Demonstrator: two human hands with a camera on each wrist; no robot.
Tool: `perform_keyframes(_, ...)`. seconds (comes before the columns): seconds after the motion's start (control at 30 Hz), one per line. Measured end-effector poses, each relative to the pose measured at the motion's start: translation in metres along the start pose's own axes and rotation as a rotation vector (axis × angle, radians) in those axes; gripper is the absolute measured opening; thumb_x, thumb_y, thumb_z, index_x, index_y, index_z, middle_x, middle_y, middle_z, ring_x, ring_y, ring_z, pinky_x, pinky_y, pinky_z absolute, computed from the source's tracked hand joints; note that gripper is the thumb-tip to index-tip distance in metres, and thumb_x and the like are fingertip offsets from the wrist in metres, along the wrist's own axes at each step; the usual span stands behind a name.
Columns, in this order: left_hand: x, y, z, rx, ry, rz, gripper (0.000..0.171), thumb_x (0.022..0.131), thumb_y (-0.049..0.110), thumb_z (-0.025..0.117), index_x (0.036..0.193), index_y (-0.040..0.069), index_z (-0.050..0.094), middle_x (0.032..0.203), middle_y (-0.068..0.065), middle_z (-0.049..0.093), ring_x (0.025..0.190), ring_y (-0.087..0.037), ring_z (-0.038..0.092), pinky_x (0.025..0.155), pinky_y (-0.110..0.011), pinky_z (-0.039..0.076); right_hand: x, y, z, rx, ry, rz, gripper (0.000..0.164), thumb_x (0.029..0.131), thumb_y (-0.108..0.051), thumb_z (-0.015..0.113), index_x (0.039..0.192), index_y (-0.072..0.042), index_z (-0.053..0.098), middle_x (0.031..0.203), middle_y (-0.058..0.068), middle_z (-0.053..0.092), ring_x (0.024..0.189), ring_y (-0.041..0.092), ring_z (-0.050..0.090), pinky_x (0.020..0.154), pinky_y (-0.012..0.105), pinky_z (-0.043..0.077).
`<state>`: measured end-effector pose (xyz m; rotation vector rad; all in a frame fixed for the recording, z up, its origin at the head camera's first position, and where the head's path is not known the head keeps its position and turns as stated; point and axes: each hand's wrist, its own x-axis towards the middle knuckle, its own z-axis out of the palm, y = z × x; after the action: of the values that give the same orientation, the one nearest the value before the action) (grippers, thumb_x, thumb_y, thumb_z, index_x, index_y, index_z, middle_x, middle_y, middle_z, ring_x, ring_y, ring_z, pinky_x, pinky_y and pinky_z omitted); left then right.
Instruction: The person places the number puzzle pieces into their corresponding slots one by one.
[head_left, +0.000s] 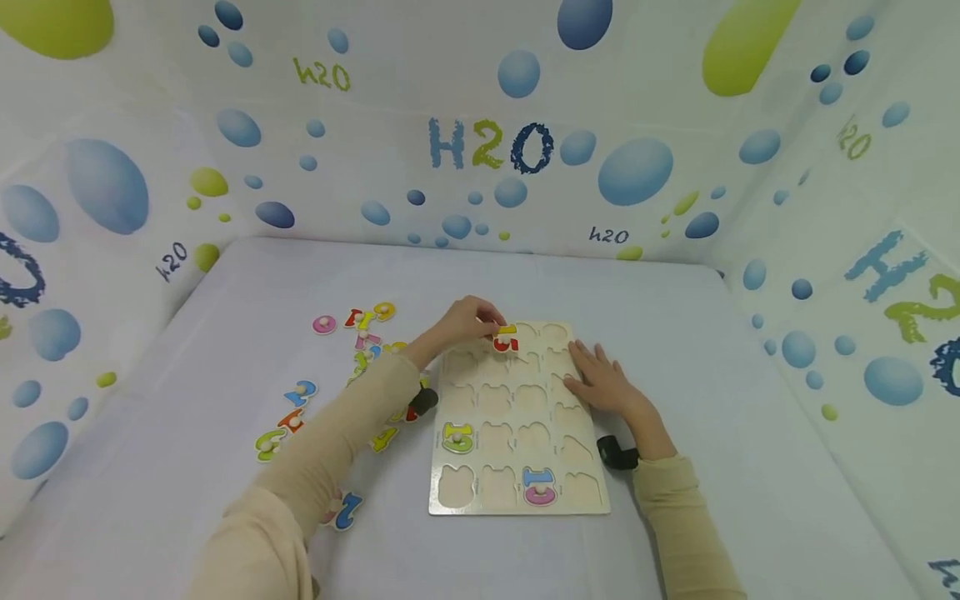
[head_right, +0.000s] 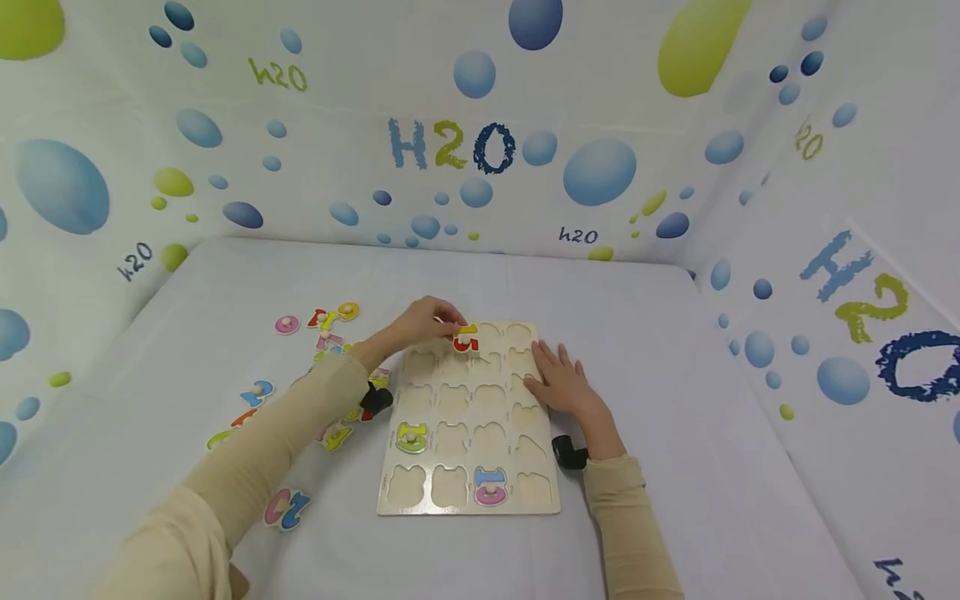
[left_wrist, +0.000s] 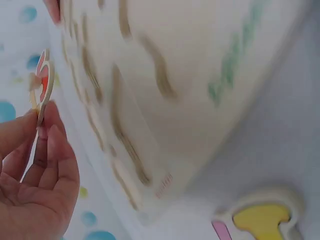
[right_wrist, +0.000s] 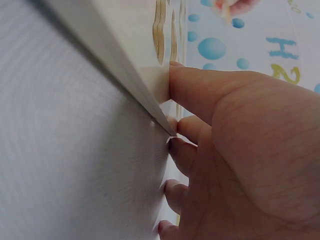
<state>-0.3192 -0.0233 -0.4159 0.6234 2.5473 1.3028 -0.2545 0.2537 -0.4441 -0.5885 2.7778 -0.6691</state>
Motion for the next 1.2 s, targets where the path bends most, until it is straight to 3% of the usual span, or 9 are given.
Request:
perform_keyframes(0.2,-0.039,0.023,0.015,0.057,-0.243,0.096,0.008,0.089,0.003,0.063,0.095,0.003,0.067,0.078,-0.001,0.065,0.069,-0.012,0.064,0.065,-0.025,0.050,0.002,-0.004,-0.002,-0.006,-0.003,0.001,0.065,0.098,-0.025,0.048,0.145,0.006,0.015,0.149,0.025,0.012,0.133,0.049,-0.001,0.100,0.065,0.000)
perform_keyframes(0.37,-0.082,0.034,0.025,0.048,-0.358,0.089,0.009,0.087,0.000,0.064,0.092,0.006,0.067,0.074,0.002,0.062,0.065,-0.012,0.064,0.063,-0.023,0.050,0.001,-0.005,-0.005,-0.003,-0.001,0.001,0.065,0.098,-0.023,0.048,0.145,0.007,0.016,0.149,0.026,0.013,0.133,0.050,-0.001,0.099,0.065,0.000)
perform_keyframes(0.5,-0.106,0.037,0.033,0.065,-0.374,0.124,0.009,0.085,0.000,0.065,0.089,0.009,0.067,0.075,0.006,0.060,0.068,-0.009,0.060,0.065,-0.022,0.049,0.001,-0.004,-0.007,-0.008,-0.004,-0.003,0.064,0.098,-0.023,0.048,0.144,0.008,0.015,0.149,0.026,0.012,0.133,0.050,-0.001,0.099,0.066,0.000)
perform_keyframes(0.67,-0.122,0.041,0.042,0.088,-0.369,0.138,0.009,0.085,0.002,0.065,0.085,0.011,0.067,0.075,0.008,0.057,0.071,-0.010,0.056,0.068,-0.022,0.047,0.002,-0.001,-0.006,-0.012,-0.006,0.000,0.065,0.098,-0.024,0.047,0.145,0.007,0.015,0.149,0.025,0.012,0.133,0.049,-0.002,0.099,0.065,0.000)
perform_keyframes(1.0,-0.136,0.042,0.057,0.152,-0.373,0.111,0.010,0.084,0.005,0.068,0.085,0.015,0.065,0.072,0.009,0.055,0.066,-0.008,0.052,0.062,-0.022,0.045,0.002,-0.001,-0.005,-0.010,-0.018,0.021,0.066,0.098,-0.026,0.047,0.146,0.006,0.014,0.150,0.024,0.011,0.134,0.047,-0.002,0.100,0.064,-0.001)
perform_keyframes(1.2,-0.143,0.048,0.066,0.307,-0.336,0.111,0.004,0.084,0.009,0.070,0.083,0.013,0.067,0.069,0.011,0.053,0.064,-0.007,0.048,0.060,-0.020,0.042,0.001,0.000,-0.004,-0.002,-0.022,0.019,0.066,0.098,-0.025,0.047,0.146,0.006,0.014,0.150,0.024,0.011,0.134,0.047,-0.003,0.100,0.064,-0.001)
